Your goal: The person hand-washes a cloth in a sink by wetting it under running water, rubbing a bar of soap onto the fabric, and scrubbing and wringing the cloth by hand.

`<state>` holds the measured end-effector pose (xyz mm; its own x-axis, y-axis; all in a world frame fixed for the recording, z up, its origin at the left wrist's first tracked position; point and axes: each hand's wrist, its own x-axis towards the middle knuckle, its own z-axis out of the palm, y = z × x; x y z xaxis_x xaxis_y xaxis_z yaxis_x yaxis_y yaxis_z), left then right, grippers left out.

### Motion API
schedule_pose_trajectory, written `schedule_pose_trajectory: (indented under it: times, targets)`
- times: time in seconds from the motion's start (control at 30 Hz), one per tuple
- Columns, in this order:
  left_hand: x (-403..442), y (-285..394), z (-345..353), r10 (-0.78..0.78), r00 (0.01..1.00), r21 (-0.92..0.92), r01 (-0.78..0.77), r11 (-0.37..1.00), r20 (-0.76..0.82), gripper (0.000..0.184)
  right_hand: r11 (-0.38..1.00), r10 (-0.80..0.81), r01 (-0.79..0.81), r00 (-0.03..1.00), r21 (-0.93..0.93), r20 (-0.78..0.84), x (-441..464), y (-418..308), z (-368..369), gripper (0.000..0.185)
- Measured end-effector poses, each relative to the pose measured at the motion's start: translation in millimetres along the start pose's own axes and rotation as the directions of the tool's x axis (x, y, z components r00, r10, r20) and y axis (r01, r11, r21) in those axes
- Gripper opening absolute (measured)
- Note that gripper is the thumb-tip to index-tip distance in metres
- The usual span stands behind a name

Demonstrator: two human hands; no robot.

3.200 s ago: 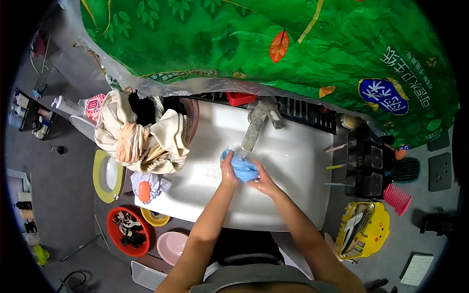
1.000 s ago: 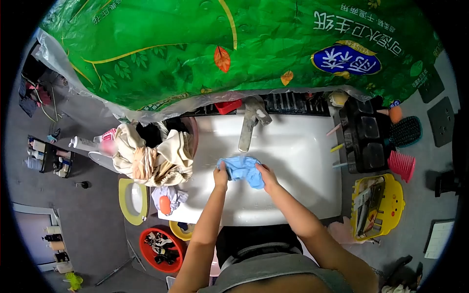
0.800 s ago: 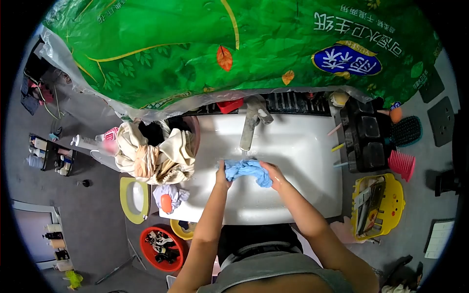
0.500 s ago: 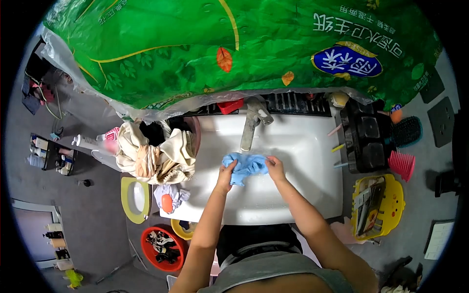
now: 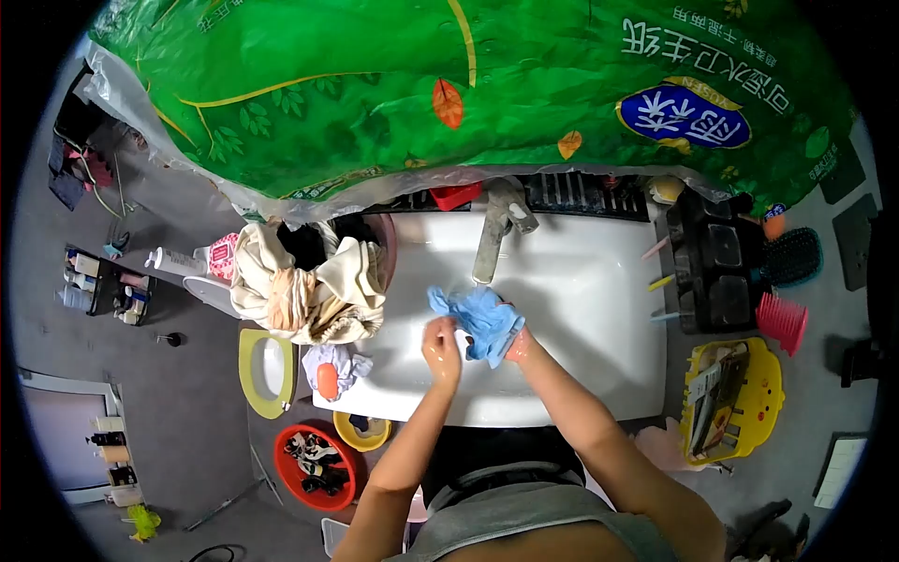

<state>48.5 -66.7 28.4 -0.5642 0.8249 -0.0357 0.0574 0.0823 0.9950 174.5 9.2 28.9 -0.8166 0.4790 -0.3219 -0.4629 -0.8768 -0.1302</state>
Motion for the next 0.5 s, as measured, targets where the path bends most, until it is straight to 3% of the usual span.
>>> schedule_pose_trajectory:
  times: [0.03, 0.07, 0.1, 0.17, 0.2, 0.27, 0.3, 0.33, 0.43, 0.5]
  targets:
    - [13, -9, -1, -0.051, 0.991, -0.005, 0.051, 0.999, -0.12, 0.035, 1.0, -0.003, 0.003, 1.0, -0.026, -0.016, -2, 2, -3, 0.058]
    - [27, -34, -3, -0.333, 0.942, -0.055, 0.332, 0.942, -0.023, 0.04, 0.999, 0.051, -0.05, 0.998, 0.014, -0.04, -3, 1, -8, 0.055]
    - [27, -10, 2, -0.617, 0.779, -0.125, 0.627, 0.769, 0.11, 0.046, 0.998, 0.048, -0.051, 0.993, -0.027, -0.111, -2, 2, -16, 0.051]
    - [33, -18, 12, -0.639, 0.552, -0.246, 0.826, 0.507, 0.536, 0.048, 0.992, 0.031, -0.061, 0.967, -0.109, -0.252, -2, 3, -22, 0.045]
    - [32, -16, 19, -0.575, 0.536, -0.333, 0.841, 0.426, 0.618, 0.035, 0.989, -0.019, -0.036, 0.932, -0.146, -0.361, -2, 3, -19, 0.038]
    - [30, -47, 32, -0.574, 0.646, -0.349, 0.759, 0.549, 0.502, 0.028, 0.908, -0.249, 0.063, 0.876, -0.414, -0.412, -4, -1, -10, 0.036]
    - [30, -71, 38, -0.567, 0.696, -0.347, 0.715, 0.607, 0.442, 0.024, 0.837, -0.363, 0.097, 0.835, -0.539, -0.413, -7, -3, -8, 0.034]
    - [34, -99, 42, -0.507, 0.753, -0.367, 0.652, 0.663, 0.42, 0.019, 0.715, -0.456, 0.175, 0.85, -0.677, -0.262, -7, -4, -19, 0.03]
    - [31, -48, 53, -0.563, 0.818, -0.324, 0.569, 0.756, 0.121, 0.019, 0.56, -0.552, 0.085, 0.78, -0.824, -0.295, -20, -10, -14, 0.029]
    - [35, -58, 58, -0.474, 0.879, -0.294, 0.467, 0.834, 0.051, 0.019, 0.532, -0.623, 0.131, 0.729, -0.836, -0.282, -22, -9, -17, 0.027]
